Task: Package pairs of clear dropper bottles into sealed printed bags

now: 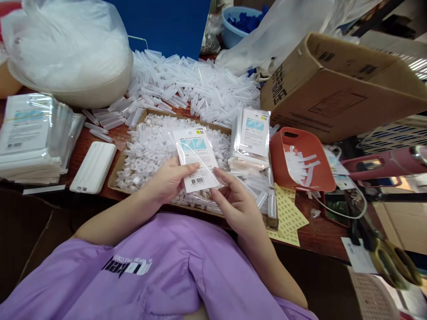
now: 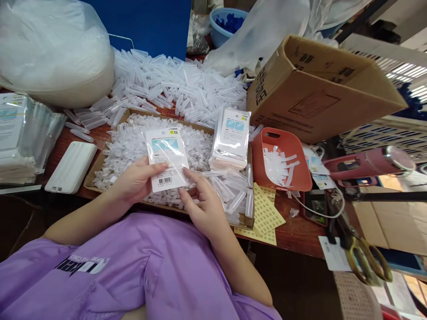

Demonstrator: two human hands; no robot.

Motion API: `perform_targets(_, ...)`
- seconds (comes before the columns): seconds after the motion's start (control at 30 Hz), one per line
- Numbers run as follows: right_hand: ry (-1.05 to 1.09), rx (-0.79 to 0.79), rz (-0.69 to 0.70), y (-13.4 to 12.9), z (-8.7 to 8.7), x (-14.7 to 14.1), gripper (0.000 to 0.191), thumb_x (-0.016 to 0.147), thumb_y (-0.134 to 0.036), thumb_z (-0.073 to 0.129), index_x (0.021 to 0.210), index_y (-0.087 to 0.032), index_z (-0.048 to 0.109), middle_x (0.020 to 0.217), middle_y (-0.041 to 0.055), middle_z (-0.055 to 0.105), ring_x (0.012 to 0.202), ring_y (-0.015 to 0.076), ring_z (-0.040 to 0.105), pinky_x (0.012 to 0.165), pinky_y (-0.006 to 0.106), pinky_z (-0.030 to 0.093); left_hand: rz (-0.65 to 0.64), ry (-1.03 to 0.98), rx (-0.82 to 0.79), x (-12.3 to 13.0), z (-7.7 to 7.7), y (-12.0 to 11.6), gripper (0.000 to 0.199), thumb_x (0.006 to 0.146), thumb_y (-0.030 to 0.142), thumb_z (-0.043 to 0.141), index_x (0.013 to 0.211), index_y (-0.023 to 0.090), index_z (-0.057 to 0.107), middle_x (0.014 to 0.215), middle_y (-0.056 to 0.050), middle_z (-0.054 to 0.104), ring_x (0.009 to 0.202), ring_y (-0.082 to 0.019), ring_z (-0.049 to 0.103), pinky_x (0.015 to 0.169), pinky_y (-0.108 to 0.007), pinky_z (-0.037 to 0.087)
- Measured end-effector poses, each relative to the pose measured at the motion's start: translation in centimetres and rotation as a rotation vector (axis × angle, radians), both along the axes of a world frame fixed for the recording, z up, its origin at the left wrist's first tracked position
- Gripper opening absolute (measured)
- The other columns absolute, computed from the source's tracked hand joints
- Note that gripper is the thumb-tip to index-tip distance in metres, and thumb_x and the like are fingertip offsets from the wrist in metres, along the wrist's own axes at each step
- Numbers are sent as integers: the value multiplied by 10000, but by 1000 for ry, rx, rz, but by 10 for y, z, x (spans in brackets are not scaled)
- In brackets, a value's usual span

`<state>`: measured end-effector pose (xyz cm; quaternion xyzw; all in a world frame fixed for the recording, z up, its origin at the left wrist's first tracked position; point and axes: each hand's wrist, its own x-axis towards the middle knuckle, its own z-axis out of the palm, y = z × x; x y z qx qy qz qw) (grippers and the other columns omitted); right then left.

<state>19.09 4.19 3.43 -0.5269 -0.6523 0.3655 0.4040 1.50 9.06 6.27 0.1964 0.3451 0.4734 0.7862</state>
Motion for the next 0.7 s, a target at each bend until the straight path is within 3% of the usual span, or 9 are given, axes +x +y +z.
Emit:
perform_targets(0.07,138,-138,-4,-4,-1,2,426,898,-355,611,1314,-263,579,1077,64,688,663,112,650,590,262,582,-40,24,1,-5,0,4,243,753,80,736,991,113,696,917,-80,784,834,-211,745,754,-294,583)
perform_targets(0.13,174,-142,-12,-6,-3,4,413,881,-362,641,1282,-267,606,1057,53,692,645,99,641,592,252,578,-91,52,9,-8,1,5,252,761,73,726,1007,122,691,943,-81,783,858,-215,744,774,-303,581)
perform_targets(0.3,48,119,37,-5,-4,8,457,858,-241,679,1302,-323,609,1039,28,704,717,103,650,650,237,577,-81,69,-18,-2,6,1,272,777,86,698,1042,138,666,1000,-85,777,945,-242,735,862,-360,575)
perform_targets(0.43,-77,365,-39,-4,-3,6,532,851,-132,671,1319,-372,595,1022,9,728,875,131,682,755,246,581,-78,41,-25,7,8,-3,290,794,96,685,1076,153,653,1024,-79,775,951,-244,736,867,-377,585)
perform_targets(0.7,-76,477,-130,-4,-8,4,634,822,-53,678,1335,-406,561,858,-28,711,695,90,656,671,211,565,-140,26,39,13,4,-7,434,796,165,735,1213,177,613,1162,-80,741,1093,-257,687,974,-416,543)
